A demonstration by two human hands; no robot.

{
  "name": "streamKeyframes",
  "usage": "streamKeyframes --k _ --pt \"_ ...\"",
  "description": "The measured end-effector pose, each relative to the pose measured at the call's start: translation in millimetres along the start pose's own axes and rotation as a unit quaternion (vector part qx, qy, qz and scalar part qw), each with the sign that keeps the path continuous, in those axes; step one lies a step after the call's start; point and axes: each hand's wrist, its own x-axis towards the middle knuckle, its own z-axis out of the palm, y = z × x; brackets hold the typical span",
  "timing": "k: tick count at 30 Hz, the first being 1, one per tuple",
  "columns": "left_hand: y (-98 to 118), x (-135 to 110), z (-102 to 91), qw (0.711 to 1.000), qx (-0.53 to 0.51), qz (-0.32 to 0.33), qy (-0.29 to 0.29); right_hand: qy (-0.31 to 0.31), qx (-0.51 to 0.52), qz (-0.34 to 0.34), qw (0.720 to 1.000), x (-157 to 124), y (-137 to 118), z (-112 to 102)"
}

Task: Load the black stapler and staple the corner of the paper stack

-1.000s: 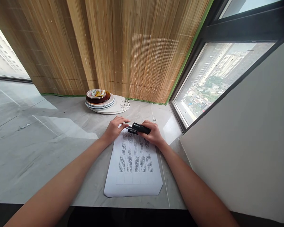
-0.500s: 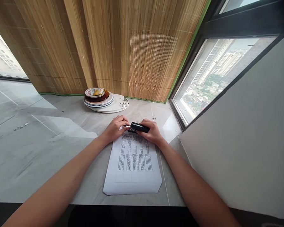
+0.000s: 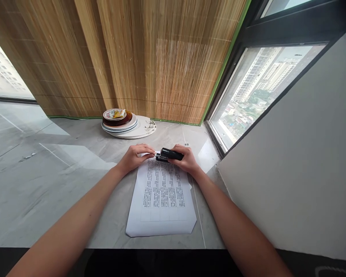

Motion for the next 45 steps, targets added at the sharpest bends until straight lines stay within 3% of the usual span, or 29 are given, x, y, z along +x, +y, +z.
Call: streamKeyframes --k 6,13,17,21,24,27,30,33,37,39,41,42,43,45 --pt "5 -1 -1.1 0.997 -0.057 -0.042 -0.005 -0.020 0.029 0.002 0.999 1 -3 -9" --pt "14 2 11.6 0.992 -0.097 -0.060 -0.056 -0.089 0.045 -0.026 0.995 1 -21 8" --pt "8 2 9.9 0.994 -0.098 -0.057 -0.008 -0.063 0.053 -0.007 0.997 2 -28 14" --pt "0 1 1.7 0.990 -0.127 -0.060 0.016 -0.075 0.045 0.018 0.996 1 -36 20" --pt "-4 1 -2.0 0.976 -0.188 -0.073 0.080 -0.074 0.029 0.025 0.996 -2 -44 30" --pt "-5 2 -0.4 0.966 -0.185 -0.114 0.141 -0.121 0.004 0.013 0.993 -6 -50 42" --pt "-5 5 3.4 0.981 -0.096 -0.140 0.090 -0.179 -0.039 0.004 0.983 -7 -53 46" --pt "-5 6 5.2 0.983 -0.067 -0.153 0.070 -0.229 -0.060 0.021 0.971 -5 -54 35" --pt "-9 5 4.6 0.965 -0.128 -0.184 0.137 -0.294 -0.036 0.068 0.953 -2 -42 0" --pt "-14 4 4.1 0.954 -0.160 -0.191 0.166 -0.236 -0.014 0.114 0.965 -2 -28 -17" --pt "-18 4 3.1 0.936 -0.208 -0.202 0.200 -0.074 -0.071 0.148 0.984 -3 -10 -29" --pt "-20 5 2.0 0.921 -0.242 -0.210 0.223 -0.009 -0.131 0.157 0.979 -3 0 -31" --pt "-21 5 0.5 0.900 -0.282 -0.218 0.250 0.020 -0.194 0.166 0.967 -4 9 -31" --pt "-23 6 -4.1 0.847 -0.375 -0.223 0.305 -0.016 -0.299 0.198 0.933 -4 22 -23"
